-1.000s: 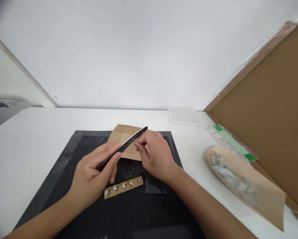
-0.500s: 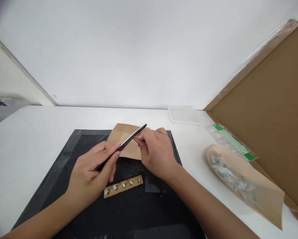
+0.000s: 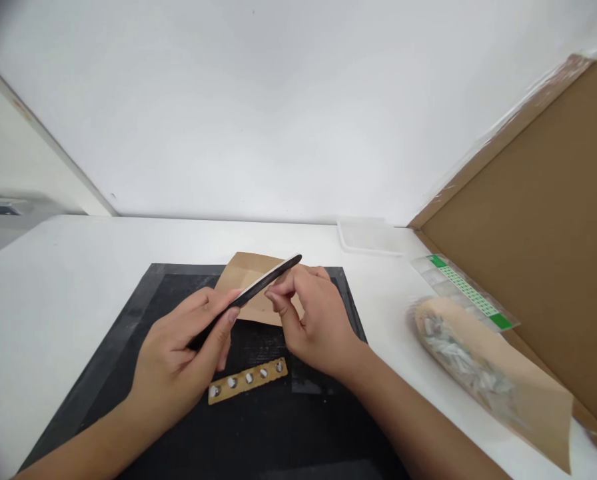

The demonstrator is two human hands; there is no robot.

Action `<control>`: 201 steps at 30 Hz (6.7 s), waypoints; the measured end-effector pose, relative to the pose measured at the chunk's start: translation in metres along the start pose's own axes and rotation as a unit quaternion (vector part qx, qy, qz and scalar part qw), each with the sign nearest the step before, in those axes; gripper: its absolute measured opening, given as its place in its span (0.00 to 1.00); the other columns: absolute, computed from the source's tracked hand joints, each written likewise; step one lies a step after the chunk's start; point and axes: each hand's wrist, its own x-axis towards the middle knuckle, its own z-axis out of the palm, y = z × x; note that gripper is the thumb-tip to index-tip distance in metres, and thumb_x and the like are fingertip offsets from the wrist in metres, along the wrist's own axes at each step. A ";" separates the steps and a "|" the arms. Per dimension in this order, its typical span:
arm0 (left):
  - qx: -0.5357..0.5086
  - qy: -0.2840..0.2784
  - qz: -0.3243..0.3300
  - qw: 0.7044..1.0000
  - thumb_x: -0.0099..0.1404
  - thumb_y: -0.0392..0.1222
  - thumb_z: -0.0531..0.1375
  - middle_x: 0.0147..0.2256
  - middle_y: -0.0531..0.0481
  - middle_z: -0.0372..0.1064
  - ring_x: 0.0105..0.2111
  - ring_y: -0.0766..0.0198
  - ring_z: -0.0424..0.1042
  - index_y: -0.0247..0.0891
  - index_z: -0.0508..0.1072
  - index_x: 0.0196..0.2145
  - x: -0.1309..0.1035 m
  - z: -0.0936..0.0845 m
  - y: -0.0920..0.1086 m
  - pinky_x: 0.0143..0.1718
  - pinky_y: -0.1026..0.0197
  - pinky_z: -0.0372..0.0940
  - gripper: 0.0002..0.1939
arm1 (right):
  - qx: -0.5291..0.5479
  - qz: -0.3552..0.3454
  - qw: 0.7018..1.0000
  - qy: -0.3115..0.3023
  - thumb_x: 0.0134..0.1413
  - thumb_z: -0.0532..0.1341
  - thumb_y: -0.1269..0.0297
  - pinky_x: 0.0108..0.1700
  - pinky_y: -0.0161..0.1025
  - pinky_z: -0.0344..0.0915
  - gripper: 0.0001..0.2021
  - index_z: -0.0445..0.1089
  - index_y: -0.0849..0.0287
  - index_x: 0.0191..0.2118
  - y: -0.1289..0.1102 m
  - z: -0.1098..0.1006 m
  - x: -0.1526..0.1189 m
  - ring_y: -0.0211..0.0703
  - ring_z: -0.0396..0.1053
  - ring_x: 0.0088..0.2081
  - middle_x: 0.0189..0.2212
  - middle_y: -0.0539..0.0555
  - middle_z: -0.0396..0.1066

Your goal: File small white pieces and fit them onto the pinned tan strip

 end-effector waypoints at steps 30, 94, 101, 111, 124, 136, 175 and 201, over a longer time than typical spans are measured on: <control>-0.029 -0.030 -0.036 0.998 0.78 0.34 0.57 0.22 0.56 0.68 0.24 0.68 0.70 0.39 0.78 0.61 -0.005 0.005 -0.006 0.31 0.66 0.69 0.19 | -0.127 -0.050 0.991 0.010 0.72 0.57 0.72 0.40 0.42 0.54 0.10 0.61 0.55 0.36 0.000 0.008 -0.001 0.40 0.71 0.29 0.28 0.46 0.74; 0.028 -0.021 0.001 0.999 0.76 0.32 0.57 0.26 0.53 0.70 0.28 0.66 0.73 0.38 0.80 0.57 0.000 -0.002 0.000 0.31 0.65 0.67 0.17 | -0.059 0.027 0.998 -0.003 0.71 0.58 0.71 0.44 0.43 0.56 0.09 0.64 0.55 0.35 -0.011 0.006 0.003 0.40 0.71 0.31 0.29 0.46 0.74; 0.027 -0.027 -0.009 0.999 0.77 0.34 0.57 0.22 0.55 0.66 0.26 0.66 0.72 0.38 0.81 0.57 0.000 0.000 -0.004 0.31 0.65 0.67 0.16 | -0.060 0.027 0.998 -0.023 0.71 0.57 0.69 0.43 0.44 0.56 0.10 0.63 0.54 0.34 -0.009 0.013 0.002 0.43 0.72 0.32 0.30 0.49 0.78; 0.026 -0.032 -0.028 0.999 0.77 0.35 0.57 0.22 0.55 0.67 0.27 0.65 0.73 0.38 0.81 0.57 -0.001 0.000 -0.005 0.32 0.64 0.68 0.16 | -0.084 0.045 0.995 -0.009 0.73 0.57 0.67 0.43 0.44 0.55 0.09 0.64 0.55 0.36 -0.007 0.012 0.003 0.42 0.73 0.32 0.30 0.48 0.77; 0.019 -0.028 -0.033 0.999 0.77 0.35 0.58 0.28 0.53 0.73 0.20 0.71 0.68 0.39 0.81 0.56 0.000 -0.001 -0.007 0.26 0.66 0.66 0.16 | -0.114 0.014 0.993 -0.026 0.72 0.55 0.70 0.39 0.43 0.51 0.11 0.61 0.55 0.33 -0.005 0.019 -0.001 0.40 0.70 0.28 0.26 0.47 0.75; 0.018 -0.025 -0.023 0.999 0.77 0.34 0.58 0.22 0.57 0.66 0.21 0.70 0.68 0.37 0.81 0.56 0.002 -0.002 -0.006 0.28 0.66 0.66 0.16 | -0.081 0.043 0.995 -0.024 0.71 0.56 0.70 0.43 0.43 0.55 0.09 0.63 0.55 0.35 0.000 0.012 0.002 0.43 0.72 0.31 0.28 0.47 0.75; 0.489 0.026 -0.105 0.865 0.72 0.41 0.56 0.41 0.44 0.77 0.39 0.49 0.77 0.40 0.81 0.44 0.023 -0.038 -0.076 0.28 0.56 0.60 0.13 | 0.028 0.105 0.994 0.033 0.71 0.64 0.58 0.42 0.41 0.72 0.04 0.71 0.49 0.45 0.015 0.008 -0.018 0.44 0.83 0.40 0.38 0.46 0.81; -0.022 -0.107 0.062 0.992 0.77 0.32 0.56 0.46 0.44 0.78 0.48 0.59 0.76 0.39 0.76 0.57 0.005 -0.004 -0.026 0.51 0.55 0.73 0.15 | 0.001 -0.066 0.998 0.019 0.67 0.69 0.62 0.38 0.41 0.65 0.08 0.69 0.52 0.41 0.007 0.016 -0.019 0.38 0.78 0.29 0.34 0.44 0.83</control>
